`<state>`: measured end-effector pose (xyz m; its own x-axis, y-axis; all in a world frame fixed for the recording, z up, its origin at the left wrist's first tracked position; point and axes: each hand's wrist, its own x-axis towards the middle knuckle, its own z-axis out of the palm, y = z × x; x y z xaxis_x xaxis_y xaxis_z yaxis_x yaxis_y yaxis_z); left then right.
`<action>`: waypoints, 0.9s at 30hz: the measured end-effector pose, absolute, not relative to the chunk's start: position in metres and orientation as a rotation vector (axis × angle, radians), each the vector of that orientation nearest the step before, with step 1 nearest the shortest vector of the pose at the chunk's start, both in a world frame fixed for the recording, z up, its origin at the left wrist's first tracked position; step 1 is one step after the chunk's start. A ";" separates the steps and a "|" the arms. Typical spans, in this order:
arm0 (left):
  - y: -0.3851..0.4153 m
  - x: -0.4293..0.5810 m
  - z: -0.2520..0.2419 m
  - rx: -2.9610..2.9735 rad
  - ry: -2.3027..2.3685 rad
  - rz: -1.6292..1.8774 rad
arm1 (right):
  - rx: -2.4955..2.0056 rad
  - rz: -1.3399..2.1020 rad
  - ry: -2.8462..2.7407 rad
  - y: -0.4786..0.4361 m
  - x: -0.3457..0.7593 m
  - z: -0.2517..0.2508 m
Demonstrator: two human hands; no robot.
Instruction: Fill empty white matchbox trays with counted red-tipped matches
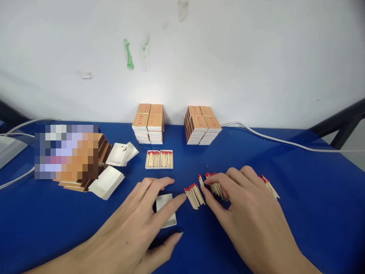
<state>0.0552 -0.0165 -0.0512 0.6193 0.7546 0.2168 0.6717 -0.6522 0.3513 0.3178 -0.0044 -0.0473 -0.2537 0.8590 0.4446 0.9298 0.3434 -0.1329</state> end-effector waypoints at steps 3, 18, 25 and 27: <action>-0.016 0.054 -0.051 2.626 1.145 0.496 | -1.546 -0.137 -2.172 -0.005 0.319 -0.047; -0.017 0.054 -0.051 2.613 1.175 0.499 | -1.492 -0.044 -2.216 -0.008 0.317 -0.044; -0.018 0.055 -0.052 2.612 1.200 0.546 | -1.424 0.025 -2.216 -0.008 0.316 -0.040; -0.018 0.055 -0.053 2.613 1.199 0.546 | -1.439 -0.047 -2.190 -0.006 0.317 -0.040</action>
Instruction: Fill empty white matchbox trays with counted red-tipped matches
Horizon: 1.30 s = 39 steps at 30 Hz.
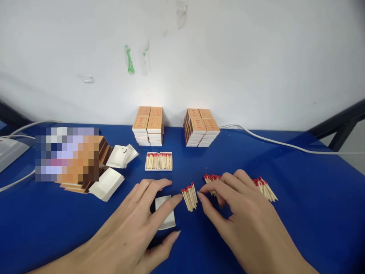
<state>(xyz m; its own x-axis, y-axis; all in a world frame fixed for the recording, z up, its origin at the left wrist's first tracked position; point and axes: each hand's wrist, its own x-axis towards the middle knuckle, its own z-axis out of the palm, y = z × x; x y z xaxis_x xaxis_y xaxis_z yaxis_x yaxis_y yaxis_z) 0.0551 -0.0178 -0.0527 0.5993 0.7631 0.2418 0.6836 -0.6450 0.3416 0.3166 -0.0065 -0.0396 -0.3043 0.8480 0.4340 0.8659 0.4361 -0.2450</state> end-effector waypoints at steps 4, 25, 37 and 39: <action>-0.017 0.054 -0.052 2.622 1.201 0.542 | -1.487 -0.266 -2.167 -0.003 0.320 -0.041; -0.013 0.052 -0.049 2.679 1.115 0.520 | -1.552 -0.352 -2.182 -0.001 0.318 -0.046; -0.016 0.055 -0.050 2.626 1.177 0.541 | -1.530 -0.272 -2.195 -0.001 0.316 -0.049; -0.016 0.055 -0.050 2.618 1.179 0.552 | -1.515 -0.271 -2.191 0.000 0.315 -0.050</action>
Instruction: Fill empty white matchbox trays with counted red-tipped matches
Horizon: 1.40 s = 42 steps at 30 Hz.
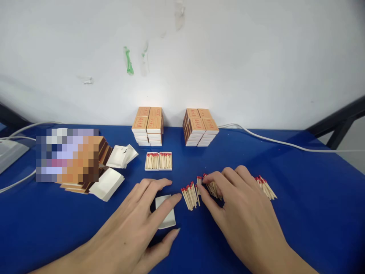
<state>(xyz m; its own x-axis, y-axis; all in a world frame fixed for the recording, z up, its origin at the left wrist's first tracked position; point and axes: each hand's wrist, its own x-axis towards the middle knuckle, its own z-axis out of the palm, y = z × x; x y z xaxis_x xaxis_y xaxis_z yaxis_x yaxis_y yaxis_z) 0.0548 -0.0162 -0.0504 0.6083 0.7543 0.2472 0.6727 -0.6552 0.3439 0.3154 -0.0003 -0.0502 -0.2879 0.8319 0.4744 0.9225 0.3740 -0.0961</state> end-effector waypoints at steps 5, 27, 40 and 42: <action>-0.016 0.055 -0.051 2.630 1.177 0.557 | -1.529 -0.278 -2.179 0.001 0.315 -0.051; -0.017 0.053 -0.053 2.648 1.183 0.537 | -1.512 -0.220 -2.133 -0.006 0.315 -0.045; -0.017 0.053 -0.053 2.667 1.168 0.531 | -1.548 -0.289 -2.149 -0.002 0.323 -0.044; -0.018 0.054 -0.053 2.645 1.202 0.541 | -1.546 -0.293 -2.161 -0.002 0.322 -0.045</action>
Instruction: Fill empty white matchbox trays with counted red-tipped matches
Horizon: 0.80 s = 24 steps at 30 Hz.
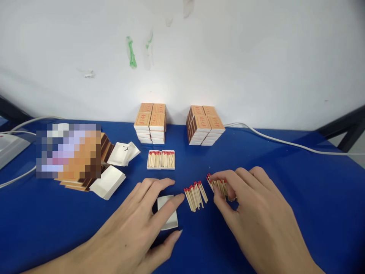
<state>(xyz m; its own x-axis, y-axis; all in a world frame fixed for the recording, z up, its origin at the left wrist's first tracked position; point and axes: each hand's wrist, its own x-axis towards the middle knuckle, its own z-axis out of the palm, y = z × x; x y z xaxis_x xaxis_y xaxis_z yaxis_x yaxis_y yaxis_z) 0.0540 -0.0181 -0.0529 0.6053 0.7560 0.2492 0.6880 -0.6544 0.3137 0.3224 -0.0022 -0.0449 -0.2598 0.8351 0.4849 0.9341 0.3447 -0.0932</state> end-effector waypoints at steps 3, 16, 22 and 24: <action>-0.020 0.055 -0.053 2.627 1.206 0.543 | -1.558 -0.300 -2.167 -0.002 0.321 -0.045; -0.019 0.054 -0.053 2.622 1.201 0.535 | -1.588 -0.289 -2.177 -0.002 0.322 -0.045; -0.019 0.054 -0.054 2.617 1.200 0.531 | -1.589 -0.292 -2.165 -0.002 0.323 -0.045; -0.019 0.054 -0.054 2.616 1.201 0.538 | -1.582 -0.282 -2.161 -0.003 0.323 -0.045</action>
<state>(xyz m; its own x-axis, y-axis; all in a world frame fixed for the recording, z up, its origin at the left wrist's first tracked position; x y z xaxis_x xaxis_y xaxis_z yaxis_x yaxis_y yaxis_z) 0.0539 -0.0193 -0.0538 0.6006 0.7633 0.2379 0.6856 -0.6448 0.3380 0.3233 -0.0027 -0.0449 -0.2448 0.8508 0.4650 0.9417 0.3228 -0.0948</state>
